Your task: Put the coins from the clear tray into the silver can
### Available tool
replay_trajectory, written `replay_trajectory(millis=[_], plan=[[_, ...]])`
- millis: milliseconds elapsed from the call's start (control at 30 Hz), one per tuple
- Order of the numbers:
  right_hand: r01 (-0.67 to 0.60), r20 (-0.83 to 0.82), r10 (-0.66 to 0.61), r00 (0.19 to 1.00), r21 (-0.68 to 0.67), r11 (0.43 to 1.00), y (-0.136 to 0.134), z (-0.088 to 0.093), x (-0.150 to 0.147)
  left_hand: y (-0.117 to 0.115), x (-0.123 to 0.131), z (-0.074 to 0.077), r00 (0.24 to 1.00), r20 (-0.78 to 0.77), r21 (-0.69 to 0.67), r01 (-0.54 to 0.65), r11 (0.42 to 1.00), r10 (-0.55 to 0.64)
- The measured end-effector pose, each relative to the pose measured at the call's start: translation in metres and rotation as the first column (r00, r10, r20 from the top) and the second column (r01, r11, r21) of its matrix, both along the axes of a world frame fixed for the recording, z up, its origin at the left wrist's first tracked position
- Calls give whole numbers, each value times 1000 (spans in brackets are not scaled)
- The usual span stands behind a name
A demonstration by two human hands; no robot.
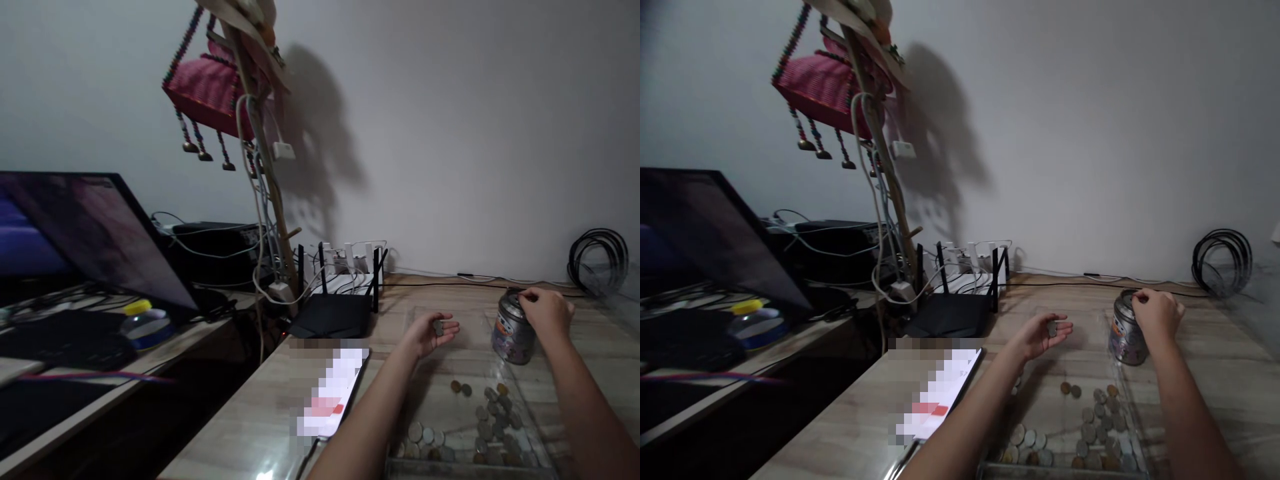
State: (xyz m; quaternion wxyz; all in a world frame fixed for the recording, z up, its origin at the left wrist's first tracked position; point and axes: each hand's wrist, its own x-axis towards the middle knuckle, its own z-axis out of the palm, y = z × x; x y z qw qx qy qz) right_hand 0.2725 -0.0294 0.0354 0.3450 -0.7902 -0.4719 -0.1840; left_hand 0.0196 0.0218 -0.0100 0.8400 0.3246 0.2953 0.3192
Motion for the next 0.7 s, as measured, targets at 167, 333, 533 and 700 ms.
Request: replay_trajectory(millis=[167,333,533,700], plan=[[-168,100,148,984,248,954,0,3,-11,0,-2,0,990,110,19,86,996,-88],[-683,-8,688,726,115,722,5,-13,-62,-6,-2,5,962,187,42,196,980,-201],[-852,-241,818,522,-115,510,9,-38,-111,-8,0,4,964,172,55,197,979,-203],[-736,-225,722,654,33,677,6,-24,-98,-4,0,1,977,129,32,168,985,-171]])
